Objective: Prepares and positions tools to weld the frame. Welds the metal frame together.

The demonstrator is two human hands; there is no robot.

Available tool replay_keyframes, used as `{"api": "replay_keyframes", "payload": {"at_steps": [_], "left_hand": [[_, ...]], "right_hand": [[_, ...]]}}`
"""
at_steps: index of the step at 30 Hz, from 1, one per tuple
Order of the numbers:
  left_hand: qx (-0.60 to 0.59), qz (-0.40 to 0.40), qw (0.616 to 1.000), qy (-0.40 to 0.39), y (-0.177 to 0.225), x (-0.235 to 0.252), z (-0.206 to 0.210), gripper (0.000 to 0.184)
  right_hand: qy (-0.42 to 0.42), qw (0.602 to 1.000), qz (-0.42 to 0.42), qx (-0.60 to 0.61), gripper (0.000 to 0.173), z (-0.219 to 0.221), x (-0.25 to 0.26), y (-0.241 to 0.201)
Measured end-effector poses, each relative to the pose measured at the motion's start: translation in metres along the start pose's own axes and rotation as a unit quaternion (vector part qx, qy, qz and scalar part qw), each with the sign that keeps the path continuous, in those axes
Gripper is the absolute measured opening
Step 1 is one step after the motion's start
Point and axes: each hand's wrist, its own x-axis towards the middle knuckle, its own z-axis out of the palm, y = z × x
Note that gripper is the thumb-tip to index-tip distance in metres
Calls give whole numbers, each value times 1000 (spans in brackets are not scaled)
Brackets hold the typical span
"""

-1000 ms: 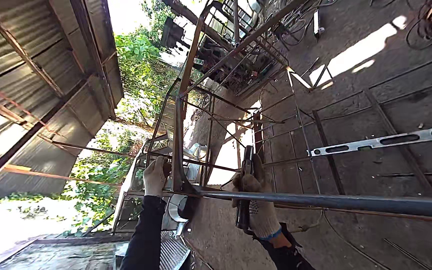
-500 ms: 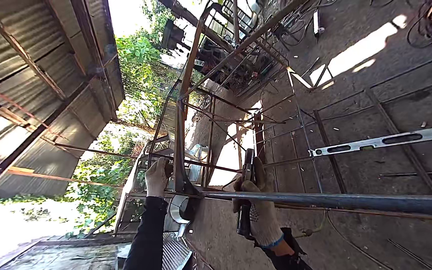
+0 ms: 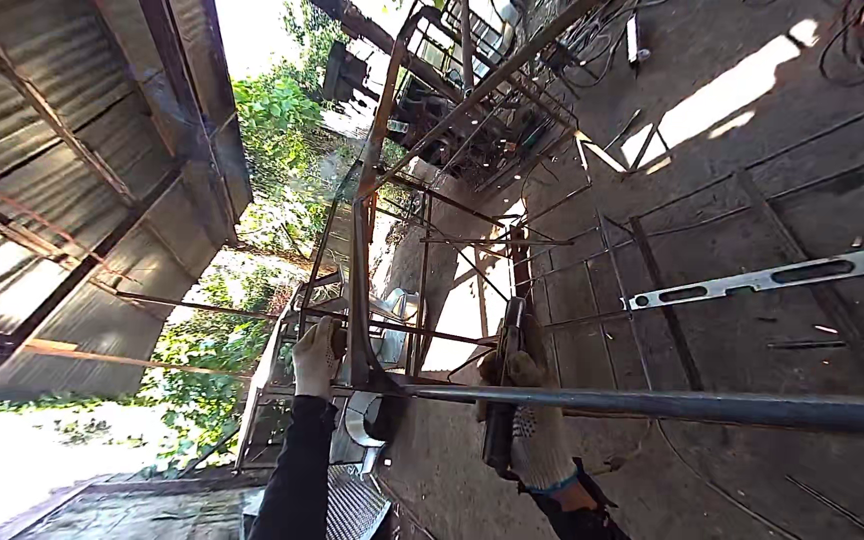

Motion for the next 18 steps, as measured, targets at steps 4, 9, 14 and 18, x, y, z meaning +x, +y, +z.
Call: {"api": "replay_keyframes", "payload": {"at_steps": [4, 9, 14, 18], "left_hand": [[-16, -5, 1000, -6, -2, 0, -1, 39], [-18, 1, 1000, -5, -6, 3, -1, 39], [-13, 7, 1000, 0, -5, 3, -1, 39], [-22, 6, 1000, 2, -3, 2, 0, 39]], "right_hand": [[-23, 999, 19, 16, 63, 3, -3, 6], [-31, 999, 16, 37, 64, 8, -3, 9], [-23, 999, 12, 19, 65, 11, -2, 6], [-43, 999, 0, 11, 67, 10, -5, 4]]}}
